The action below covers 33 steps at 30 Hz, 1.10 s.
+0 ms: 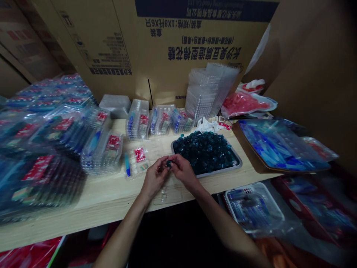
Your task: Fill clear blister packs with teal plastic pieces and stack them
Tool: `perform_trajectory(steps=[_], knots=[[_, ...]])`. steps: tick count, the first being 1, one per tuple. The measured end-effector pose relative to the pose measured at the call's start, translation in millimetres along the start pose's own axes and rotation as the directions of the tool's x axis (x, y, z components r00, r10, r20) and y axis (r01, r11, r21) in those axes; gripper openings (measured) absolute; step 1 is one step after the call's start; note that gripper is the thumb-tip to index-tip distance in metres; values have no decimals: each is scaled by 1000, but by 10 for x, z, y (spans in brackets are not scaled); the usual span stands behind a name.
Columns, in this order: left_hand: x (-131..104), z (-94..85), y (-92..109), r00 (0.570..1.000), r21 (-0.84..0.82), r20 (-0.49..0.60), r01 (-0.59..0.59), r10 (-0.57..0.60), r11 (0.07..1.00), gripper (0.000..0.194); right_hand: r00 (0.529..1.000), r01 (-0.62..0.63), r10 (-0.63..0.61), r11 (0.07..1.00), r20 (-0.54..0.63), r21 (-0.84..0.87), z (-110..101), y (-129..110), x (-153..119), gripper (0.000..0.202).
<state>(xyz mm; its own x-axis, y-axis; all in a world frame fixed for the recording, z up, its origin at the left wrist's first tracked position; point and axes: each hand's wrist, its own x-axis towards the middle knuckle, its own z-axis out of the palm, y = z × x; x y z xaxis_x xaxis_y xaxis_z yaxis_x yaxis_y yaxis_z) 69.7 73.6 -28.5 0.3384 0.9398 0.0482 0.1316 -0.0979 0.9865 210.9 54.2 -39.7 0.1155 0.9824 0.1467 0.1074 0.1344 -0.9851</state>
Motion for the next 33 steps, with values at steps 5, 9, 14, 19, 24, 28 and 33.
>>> perform_trajectory(steps=[5, 9, 14, 19, 24, 28, 33], knots=[[-43, -69, -27, 994, 162, -101, -25, 41, 987, 26, 998, -59, 61, 996, -27, 73, 38, 34, 26, 14], [-128, -94, 8, 987, 318, -138, -28, 76, 948, 23, 997, -19, 3, 980, -81, -201, 60, 2, -85, 14], [-248, -262, 49, 969, 401, -221, -12, 110, 916, 18, 947, -64, -106, 863, -304, -501, -225, -196, -130, 21], [-242, -421, 124, 933, -300, -175, 252, -313, 920, 26, 991, 125, -122, 715, 53, -688, -329, -341, -195, 24], [-245, -346, 256, 884, -648, -13, 349, -467, 678, 32, 967, 232, -57, 605, 249, -762, -13, -321, -371, 34], [-297, -276, 295, 899, -719, -6, 300, -437, 627, 37, 972, 235, -179, 809, 155, -539, 110, -328, -376, 37], [-331, -198, 271, 904, -741, -52, 250, -425, 623, 35, 973, 232, -221, 924, 69, -304, 201, -288, -352, 30]])
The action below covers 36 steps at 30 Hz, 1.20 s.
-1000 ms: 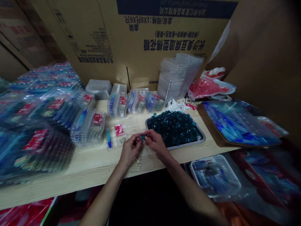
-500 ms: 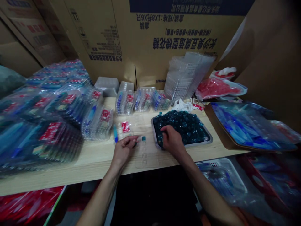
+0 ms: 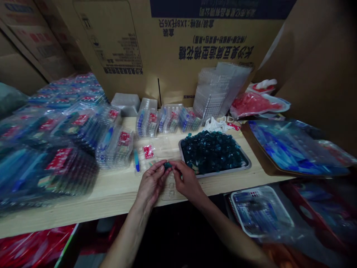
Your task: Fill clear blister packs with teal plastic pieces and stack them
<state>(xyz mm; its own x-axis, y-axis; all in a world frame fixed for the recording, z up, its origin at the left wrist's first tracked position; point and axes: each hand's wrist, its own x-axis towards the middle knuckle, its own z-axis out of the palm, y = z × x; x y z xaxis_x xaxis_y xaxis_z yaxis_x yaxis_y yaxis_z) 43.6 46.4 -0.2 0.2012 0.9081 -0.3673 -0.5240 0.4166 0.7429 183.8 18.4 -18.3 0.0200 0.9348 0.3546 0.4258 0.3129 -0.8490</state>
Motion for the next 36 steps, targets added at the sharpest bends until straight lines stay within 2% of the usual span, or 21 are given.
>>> perform_trajectory(steps=[4, 7, 11, 14, 17, 19, 23, 25, 27, 29, 33, 34, 36], knots=[[-25, 23, -69, 1000, 66, -7, -11, 11, 998, 38, 997, -63, 60, 996, 46, 59, 9, 27, 18, 13], [-49, 45, -109, 999, 116, -16, -43, 45, 992, 40, 996, -74, 73, 997, 52, 19, -21, 38, 37, 7], [-57, 63, -125, 997, 141, -24, -67, 72, 988, 40, 992, -79, 76, 996, 99, 31, -37, 56, 45, 12], [-51, 62, -115, 999, 104, -45, -22, 27, 994, 42, 991, -98, 93, 994, 99, 45, -35, 60, 34, 14], [-39, 38, -130, 999, 107, -37, 9, -5, 994, 39, 995, -55, 60, 997, 80, -53, -41, 43, 15, 13], [-26, 7, -164, 999, 176, -23, -24, 28, 984, 38, 994, -25, 40, 989, 99, -144, -48, 30, 5, 13], [-11, -62, -244, 983, 429, 52, -180, 175, 885, 32, 983, -24, 61, 978, 172, -207, -44, 36, -2, 14], [-22, -77, -264, 970, 539, 112, -244, 218, 807, 30, 983, -52, 87, 975, 159, -217, -27, 47, 3, 13], [-43, -72, -264, 961, 602, 152, -276, 232, 749, 32, 983, -101, 135, 964, 127, -246, -9, 54, 15, 10], [-57, -59, -241, 963, 591, 160, -268, 215, 761, 35, 978, -154, 185, 951, 95, -266, -8, 61, 38, 8], [-12, -109, -127, 984, 469, 121, -171, 129, 867, 44, 975, -145, 174, 969, 137, -202, -151, 125, 120, 9], [16, -147, -90, 984, 482, 105, -177, 144, 858, 45, 976, -137, 167, 970, 137, -202, -217, 151, 137, 11], [75, -242, -24, 966, 583, 82, -245, 244, 775, 42, 983, -137, 165, 954, 86, -265, -350, 193, 142, 18]])
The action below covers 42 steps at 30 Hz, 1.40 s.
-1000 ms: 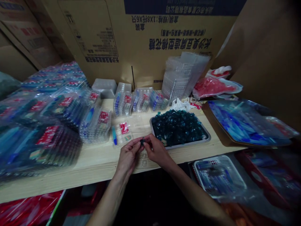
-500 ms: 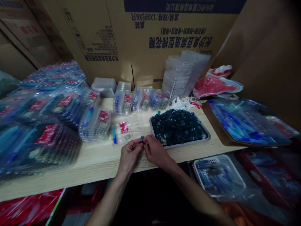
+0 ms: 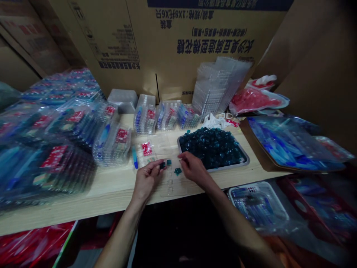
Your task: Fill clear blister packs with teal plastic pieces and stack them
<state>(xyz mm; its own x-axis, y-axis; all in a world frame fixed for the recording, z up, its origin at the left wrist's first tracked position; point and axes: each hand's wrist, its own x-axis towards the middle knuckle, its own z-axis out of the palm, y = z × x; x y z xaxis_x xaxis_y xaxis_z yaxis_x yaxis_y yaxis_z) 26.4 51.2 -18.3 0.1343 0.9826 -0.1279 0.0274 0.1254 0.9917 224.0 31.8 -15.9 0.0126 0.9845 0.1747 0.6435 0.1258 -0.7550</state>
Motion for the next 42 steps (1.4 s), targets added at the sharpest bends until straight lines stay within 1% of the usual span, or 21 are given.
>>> perform_trajectory(steps=[2, 3, 5, 7, 8, 10, 12, 14, 15, 18, 20, 22, 25, 28, 30, 32, 34, 35, 38, 40, 42], knots=[[50, -86, -32, 992, 186, -44, -112, 122, 976, 35, 999, -15, 10, 992, -41, -125, -69, 35, -54, 23], [65, -107, -49, 982, 278, -25, -172, 186, 945, 30, 1000, -10, 6, 983, -20, -184, -71, 29, -100, 26], [81, -96, -82, 950, 414, 88, -309, 300, 856, 21, 997, 17, 5, 962, 80, -271, -5, -22, -211, 37], [92, -30, -113, 892, 482, 230, -453, 390, 750, 19, 985, 34, 21, 948, 169, -316, 126, -93, -312, 48], [102, 12, -128, 863, 502, 281, -504, 419, 703, 21, 981, 34, 32, 943, 193, -330, 198, -123, -348, 50], [131, 90, -156, 827, 534, 340, -562, 448, 632, 25, 977, 21, 57, 933, 208, -359, 321, -157, -385, 49], [167, 136, -178, 807, 556, 392, -590, 441, 585, 26, 975, -3, 90, 920, 203, -392, 394, -157, -383, 44], [196, 144, -190, 800, 544, 417, -599, 430, 587, 25, 973, -18, 112, 907, 200, -420, 419, -144, -363, 41], [204, 137, -192, 810, 529, 397, -587, 432, 613, 24, 972, -19, 117, 903, 202, -430, 421, -141, -352, 40], [208, 97, -205, 867, 464, 231, -498, 442, 733, 20, 971, 2, 106, 893, 214, -449, 416, -153, -326, 42], [207, 70, -230, 884, 426, 183, -466, 431, 775, 18, 971, 7, 102, 892, 216, -452, 419, -174, -318, 41], [217, 51, -269, 879, 413, 220, -477, 424, 776, 17, 971, -4, 109, 896, 211, -444, 426, -187, -318, 39], [241, 38, -320, 863, 447, 283, -505, 419, 738, 19, 978, -32, 107, 924, 177, -381, 429, -166, -324, 38], [211, 52, -294, 851, 474, 307, -524, 425, 708, 22, 997, -51, 60, 982, 43, -180, 415, -95, -310, 31], [133, 87, -228, 865, 440, 251, -502, 434, 745, 23, 997, -58, 59, 998, -52, 13, 407, -40, -280, 26], [30, 140, -148, 922, 334, 148, -388, 359, 859, 25, 991, -81, 102, 973, -89, 218, 410, 0, -238, 23], [-59, 201, -82, 977, 160, 98, -206, 192, 965, 31, 985, -108, 152, 913, -82, 393, 428, 16, -194, 19], [-88, 229, -59, 989, 71, 96, -120, 113, 990, 34, 983, -117, 169, 883, -75, 455, 440, 15, -175, 16], [-110, 287, -28, 995, -138, 92, 37, -25, 990, 40, 980, -130, 190, 836, -59, 534, 474, -7, -136, 10], [-93, 303, -27, 994, -221, 71, 91, -77, 971, 43, 980, -131, 189, 838, -57, 530, 486, -24, -126, 8], [-75, 310, -34, 994, -262, 46, 109, -100, 959, 45, 982, -120, 175, 856, -63, 503, 490, -38, -125, 8]])
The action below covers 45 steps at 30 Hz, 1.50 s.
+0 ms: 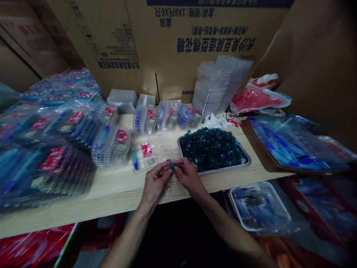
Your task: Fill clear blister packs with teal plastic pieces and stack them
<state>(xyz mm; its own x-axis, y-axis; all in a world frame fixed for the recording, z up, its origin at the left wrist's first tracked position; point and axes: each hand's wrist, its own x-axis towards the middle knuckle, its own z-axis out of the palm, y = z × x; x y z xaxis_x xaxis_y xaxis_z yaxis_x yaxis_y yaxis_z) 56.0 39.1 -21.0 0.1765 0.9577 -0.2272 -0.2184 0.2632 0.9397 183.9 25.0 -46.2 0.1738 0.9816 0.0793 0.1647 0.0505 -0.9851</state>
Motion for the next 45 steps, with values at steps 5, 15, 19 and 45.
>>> perform_trajectory(steps=[5, 15, 19, 45], knots=[[24, -1, -23, 999, -23, -38, -14, 13, 1000, 41, 999, 49, -47, 993, 14, -105, 13, -60, -35, 15], [29, -19, 5, 997, -16, -72, -28, 27, 999, 44, 983, 179, -147, 900, 110, -398, 20, -181, -80, 17], [-4, -50, -8, 983, 186, -66, -156, 171, 970, 37, 979, 194, -140, 858, 146, -477, 27, -225, -104, 15], [-165, -90, 121, 998, -80, -1, -56, 56, 995, 40, 971, 186, -125, 930, 205, -317, -175, -396, 18, 10]])
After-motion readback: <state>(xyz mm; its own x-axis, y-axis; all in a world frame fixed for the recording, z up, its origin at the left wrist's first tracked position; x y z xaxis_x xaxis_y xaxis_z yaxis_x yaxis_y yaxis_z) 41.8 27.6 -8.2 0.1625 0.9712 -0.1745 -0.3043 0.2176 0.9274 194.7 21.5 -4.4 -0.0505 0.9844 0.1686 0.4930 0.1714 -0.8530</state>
